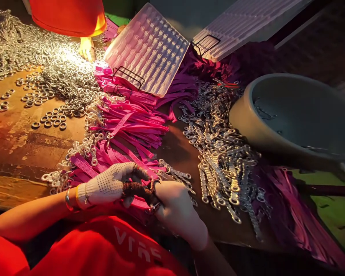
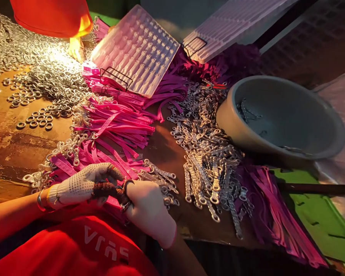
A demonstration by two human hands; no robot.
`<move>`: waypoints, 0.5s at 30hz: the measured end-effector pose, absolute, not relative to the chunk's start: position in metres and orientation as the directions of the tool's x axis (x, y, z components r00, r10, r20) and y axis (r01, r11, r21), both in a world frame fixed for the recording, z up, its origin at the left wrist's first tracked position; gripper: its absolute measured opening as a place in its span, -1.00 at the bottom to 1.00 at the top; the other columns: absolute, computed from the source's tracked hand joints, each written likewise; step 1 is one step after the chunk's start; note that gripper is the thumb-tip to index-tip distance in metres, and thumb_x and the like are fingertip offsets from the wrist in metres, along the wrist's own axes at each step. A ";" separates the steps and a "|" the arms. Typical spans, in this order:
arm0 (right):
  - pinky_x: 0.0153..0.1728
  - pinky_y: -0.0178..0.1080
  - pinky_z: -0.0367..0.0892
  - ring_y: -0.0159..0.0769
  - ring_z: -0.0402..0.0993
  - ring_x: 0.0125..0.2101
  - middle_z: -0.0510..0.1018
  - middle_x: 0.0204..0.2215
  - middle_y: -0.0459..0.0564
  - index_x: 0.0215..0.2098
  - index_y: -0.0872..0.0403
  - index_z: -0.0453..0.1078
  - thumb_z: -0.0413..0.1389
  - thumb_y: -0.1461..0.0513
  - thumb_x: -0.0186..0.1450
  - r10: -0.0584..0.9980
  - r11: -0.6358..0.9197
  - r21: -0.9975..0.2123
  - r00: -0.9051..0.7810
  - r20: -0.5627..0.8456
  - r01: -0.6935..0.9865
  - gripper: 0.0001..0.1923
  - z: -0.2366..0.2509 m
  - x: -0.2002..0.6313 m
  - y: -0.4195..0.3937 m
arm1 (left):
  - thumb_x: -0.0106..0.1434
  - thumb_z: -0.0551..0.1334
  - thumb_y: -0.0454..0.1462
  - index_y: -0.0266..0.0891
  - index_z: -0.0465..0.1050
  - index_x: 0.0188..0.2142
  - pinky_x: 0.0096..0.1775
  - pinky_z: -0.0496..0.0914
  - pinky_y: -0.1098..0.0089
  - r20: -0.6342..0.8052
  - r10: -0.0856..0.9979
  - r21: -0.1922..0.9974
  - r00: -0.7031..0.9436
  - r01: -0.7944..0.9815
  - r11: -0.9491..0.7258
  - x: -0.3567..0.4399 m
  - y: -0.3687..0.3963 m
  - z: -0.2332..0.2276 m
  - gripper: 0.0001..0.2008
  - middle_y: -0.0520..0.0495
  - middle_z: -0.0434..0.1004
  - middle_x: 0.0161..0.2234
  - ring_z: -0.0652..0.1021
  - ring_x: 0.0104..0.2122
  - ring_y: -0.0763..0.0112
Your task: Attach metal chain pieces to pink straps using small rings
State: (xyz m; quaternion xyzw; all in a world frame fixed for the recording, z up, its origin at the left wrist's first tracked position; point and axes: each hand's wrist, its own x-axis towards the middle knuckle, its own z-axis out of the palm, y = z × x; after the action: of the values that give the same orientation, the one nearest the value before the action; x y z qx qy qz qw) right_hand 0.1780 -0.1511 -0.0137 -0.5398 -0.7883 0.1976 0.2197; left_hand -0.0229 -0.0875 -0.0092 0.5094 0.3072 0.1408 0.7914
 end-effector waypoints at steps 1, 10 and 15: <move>-0.53 -0.26 -0.18 -0.45 -0.05 -0.63 0.17 -0.71 -0.19 -0.66 0.07 0.08 0.03 0.30 0.17 0.931 0.359 -0.560 -0.332 0.155 0.747 -0.71 -0.015 0.178 -0.152 | 0.29 0.24 -0.28 -0.30 0.36 -0.04 -0.58 0.23 0.57 -0.335 0.518 0.894 0.787 0.091 0.439 -0.023 -0.088 -0.010 -0.73 0.05 0.45 -0.54 0.39 -0.63 0.57; -0.49 -0.21 -0.19 -0.39 -0.13 -0.59 0.17 -0.71 -0.15 -0.71 0.06 0.12 0.04 0.17 0.14 0.852 0.522 -0.440 -0.423 0.308 0.730 -0.69 -0.037 0.170 -0.160 | 0.31 0.19 -0.23 -0.34 0.37 -0.04 -0.63 0.15 0.59 -0.407 0.567 0.888 0.717 0.165 0.429 -0.010 -0.074 -0.008 -0.73 0.12 0.28 -0.56 0.25 -0.65 0.63; -0.51 -0.24 -0.17 -0.41 -0.07 -0.59 0.17 -0.70 -0.16 -0.69 0.07 0.12 0.03 0.27 0.13 0.916 0.400 -0.538 -0.348 0.201 0.742 -0.73 -0.033 0.183 -0.150 | 0.27 0.20 -0.31 -0.33 0.45 -0.12 -0.55 0.26 0.59 -0.380 0.456 0.921 0.804 0.283 0.268 -0.008 -0.061 0.002 -0.81 0.03 0.43 -0.45 0.36 -0.57 0.61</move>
State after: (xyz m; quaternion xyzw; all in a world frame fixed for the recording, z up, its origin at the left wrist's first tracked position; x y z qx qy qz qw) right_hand 0.1831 -0.1497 -0.0332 -0.5173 -0.8012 0.1797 0.2414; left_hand -0.0084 -0.0608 0.0020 0.6022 0.3071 0.0589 0.7346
